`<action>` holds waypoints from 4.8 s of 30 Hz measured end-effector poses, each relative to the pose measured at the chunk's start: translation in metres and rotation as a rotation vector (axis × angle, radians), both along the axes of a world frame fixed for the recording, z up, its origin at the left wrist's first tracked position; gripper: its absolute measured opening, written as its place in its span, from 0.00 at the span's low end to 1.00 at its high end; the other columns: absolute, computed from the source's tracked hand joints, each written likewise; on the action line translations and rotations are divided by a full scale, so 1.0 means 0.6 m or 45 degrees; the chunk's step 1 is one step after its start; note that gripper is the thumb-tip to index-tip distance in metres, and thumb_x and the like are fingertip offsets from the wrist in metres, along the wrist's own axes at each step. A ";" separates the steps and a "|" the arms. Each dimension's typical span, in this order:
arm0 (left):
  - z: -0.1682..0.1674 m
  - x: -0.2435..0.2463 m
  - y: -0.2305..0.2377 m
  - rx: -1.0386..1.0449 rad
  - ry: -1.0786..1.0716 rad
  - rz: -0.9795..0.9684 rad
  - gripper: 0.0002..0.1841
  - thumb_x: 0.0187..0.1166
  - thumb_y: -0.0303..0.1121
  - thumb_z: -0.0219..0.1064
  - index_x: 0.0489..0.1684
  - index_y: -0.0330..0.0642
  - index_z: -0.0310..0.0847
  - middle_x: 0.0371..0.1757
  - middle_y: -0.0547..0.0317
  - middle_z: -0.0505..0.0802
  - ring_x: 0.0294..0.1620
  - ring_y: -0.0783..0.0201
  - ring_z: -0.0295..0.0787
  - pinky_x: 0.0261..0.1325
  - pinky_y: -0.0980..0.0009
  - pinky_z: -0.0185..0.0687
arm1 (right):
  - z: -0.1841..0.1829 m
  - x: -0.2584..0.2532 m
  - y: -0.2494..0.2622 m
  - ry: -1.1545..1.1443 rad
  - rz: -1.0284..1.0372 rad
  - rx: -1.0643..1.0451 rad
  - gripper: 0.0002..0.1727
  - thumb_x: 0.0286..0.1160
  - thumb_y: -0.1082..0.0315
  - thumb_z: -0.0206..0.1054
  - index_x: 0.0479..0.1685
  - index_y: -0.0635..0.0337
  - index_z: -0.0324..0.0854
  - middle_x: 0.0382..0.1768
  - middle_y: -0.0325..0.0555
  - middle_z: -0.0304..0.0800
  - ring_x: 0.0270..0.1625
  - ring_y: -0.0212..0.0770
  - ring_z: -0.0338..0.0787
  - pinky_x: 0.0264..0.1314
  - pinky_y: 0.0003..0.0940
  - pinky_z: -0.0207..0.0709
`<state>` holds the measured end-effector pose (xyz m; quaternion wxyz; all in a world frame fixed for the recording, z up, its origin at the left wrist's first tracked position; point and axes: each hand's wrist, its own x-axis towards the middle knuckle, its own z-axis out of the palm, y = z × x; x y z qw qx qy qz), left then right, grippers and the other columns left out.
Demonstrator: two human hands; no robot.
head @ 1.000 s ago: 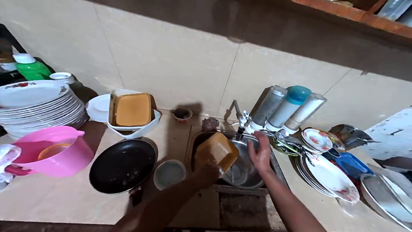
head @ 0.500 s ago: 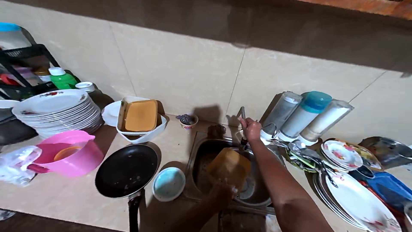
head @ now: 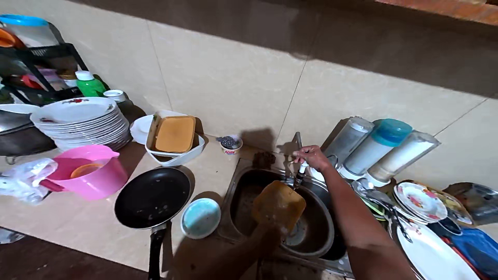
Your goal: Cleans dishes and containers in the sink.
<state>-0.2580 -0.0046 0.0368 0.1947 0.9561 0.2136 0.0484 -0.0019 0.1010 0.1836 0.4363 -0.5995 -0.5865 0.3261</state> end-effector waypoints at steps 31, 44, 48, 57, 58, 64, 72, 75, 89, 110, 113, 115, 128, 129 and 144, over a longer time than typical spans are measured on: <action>-0.004 -0.217 0.094 0.191 -0.651 0.545 0.18 0.76 0.29 0.65 0.63 0.37 0.89 0.69 0.40 0.89 0.73 0.41 0.83 0.77 0.46 0.76 | -0.364 -0.112 -0.272 1.250 -1.316 -0.181 0.29 0.91 0.66 0.52 0.88 0.50 0.48 0.71 0.60 0.72 0.60 0.54 0.81 0.53 0.51 0.80; 0.012 -0.277 0.112 0.017 0.230 0.850 0.30 0.88 0.57 0.50 0.86 0.56 0.72 0.90 0.44 0.69 0.94 0.34 0.49 0.90 0.30 0.31 | -0.349 -0.184 -0.249 0.998 -1.362 -0.057 0.30 0.97 0.60 0.41 0.95 0.39 0.39 0.86 0.64 0.59 0.72 0.65 0.79 0.58 0.65 0.81; 0.009 -0.277 0.110 0.011 0.219 0.861 0.30 0.88 0.56 0.50 0.86 0.56 0.72 0.90 0.45 0.69 0.93 0.35 0.51 0.89 0.29 0.32 | -0.353 -0.173 -0.251 0.620 -1.490 -0.013 0.31 0.92 0.67 0.44 0.94 0.52 0.48 0.78 0.73 0.69 0.65 0.69 0.84 0.56 0.68 0.80; -0.002 -0.279 0.109 0.075 0.099 0.849 0.28 0.87 0.54 0.54 0.81 0.53 0.78 0.86 0.41 0.75 0.90 0.33 0.60 0.88 0.28 0.38 | -0.296 -0.198 -0.250 1.222 -1.445 -0.239 0.27 0.95 0.54 0.45 0.89 0.46 0.54 0.76 0.60 0.71 0.66 0.59 0.80 0.57 0.58 0.80; 0.000 -0.279 0.110 0.064 0.115 0.849 0.28 0.87 0.54 0.54 0.82 0.53 0.77 0.87 0.41 0.74 0.90 0.33 0.59 0.88 0.28 0.38 | -0.293 -0.204 -0.249 1.264 -1.410 -0.260 0.26 0.95 0.55 0.47 0.87 0.49 0.57 0.72 0.61 0.73 0.63 0.57 0.81 0.55 0.57 0.81; 0.003 -0.280 0.110 0.053 0.091 0.847 0.28 0.87 0.54 0.55 0.80 0.53 0.79 0.86 0.40 0.74 0.90 0.32 0.59 0.88 0.28 0.39 | -0.262 -0.267 -0.224 1.562 -1.147 -0.387 0.21 0.92 0.61 0.48 0.77 0.60 0.62 0.59 0.59 0.77 0.50 0.50 0.86 0.46 0.44 0.85; 0.002 -0.280 0.115 0.016 0.117 0.839 0.29 0.87 0.53 0.55 0.83 0.52 0.76 0.87 0.41 0.72 0.90 0.32 0.57 0.88 0.28 0.37 | -0.278 -0.290 -0.151 0.860 -1.067 -0.009 0.35 0.84 0.83 0.47 0.91 0.54 0.51 0.70 0.67 0.75 0.52 0.55 0.89 0.44 0.51 0.87; 0.003 -0.279 0.116 0.022 0.141 0.838 0.28 0.87 0.54 0.54 0.82 0.53 0.77 0.87 0.41 0.73 0.90 0.33 0.58 0.88 0.28 0.39 | -0.304 -0.283 -0.152 0.206 -0.965 0.335 0.38 0.71 0.84 0.53 0.88 0.75 0.51 0.82 0.76 0.63 0.81 0.60 0.73 0.81 0.46 0.70; 0.006 -0.279 0.117 -0.024 0.136 0.832 0.28 0.86 0.53 0.56 0.82 0.53 0.76 0.88 0.41 0.72 0.91 0.32 0.56 0.87 0.26 0.37 | -0.301 -0.290 -0.134 -0.689 -0.696 0.806 0.35 0.59 0.67 0.61 0.70 0.82 0.72 0.68 0.82 0.75 0.70 0.75 0.78 0.74 0.60 0.73; 0.049 -0.279 0.093 0.014 0.592 0.787 0.55 0.55 0.66 0.78 0.92 0.65 0.60 0.94 0.42 0.58 0.93 0.28 0.44 0.77 0.23 0.57 | -0.355 -0.210 -0.282 -0.461 -0.563 -0.125 0.18 0.81 0.68 0.64 0.61 0.72 0.86 0.69 0.71 0.83 0.75 0.67 0.80 0.81 0.56 0.71; 0.051 -0.213 0.086 0.031 0.525 0.683 0.53 0.57 0.68 0.76 0.91 0.63 0.62 0.91 0.39 0.64 0.90 0.28 0.53 0.77 0.25 0.60 | -0.369 -0.181 -0.332 -0.571 -0.588 -0.420 0.22 0.85 0.60 0.61 0.66 0.68 0.84 0.68 0.67 0.84 0.73 0.65 0.83 0.77 0.57 0.74; 0.046 -0.150 0.083 0.054 0.425 0.569 0.52 0.57 0.66 0.77 0.90 0.61 0.65 0.93 0.42 0.62 0.90 0.29 0.53 0.78 0.27 0.59 | -0.370 -0.189 -0.339 -0.599 -0.618 -0.478 0.25 0.86 0.55 0.59 0.68 0.65 0.84 0.67 0.63 0.86 0.70 0.61 0.86 0.74 0.56 0.78; -0.007 0.171 0.140 0.186 0.416 0.403 0.56 0.53 0.64 0.78 0.93 0.64 0.57 0.95 0.51 0.58 0.92 0.36 0.51 0.79 0.29 0.58 | -0.342 -0.192 -0.311 -0.558 -0.412 -0.851 0.35 0.88 0.40 0.47 0.76 0.58 0.78 0.75 0.58 0.80 0.76 0.58 0.81 0.77 0.59 0.72; -0.008 0.179 0.144 0.208 0.426 0.399 0.56 0.53 0.65 0.78 0.93 0.64 0.58 0.94 0.51 0.60 0.91 0.36 0.52 0.78 0.29 0.59 | -0.338 -0.192 -0.311 -0.546 -0.405 -0.857 0.35 0.88 0.39 0.47 0.76 0.59 0.78 0.75 0.58 0.80 0.76 0.58 0.81 0.77 0.60 0.72; -0.089 0.199 0.167 0.163 0.363 0.445 0.55 0.51 0.64 0.81 0.91 0.61 0.64 0.92 0.51 0.65 0.91 0.36 0.55 0.80 0.26 0.57 | -0.337 -0.188 -0.317 -0.491 -0.351 -0.773 0.33 0.89 0.42 0.47 0.75 0.59 0.78 0.72 0.60 0.83 0.72 0.60 0.84 0.73 0.60 0.74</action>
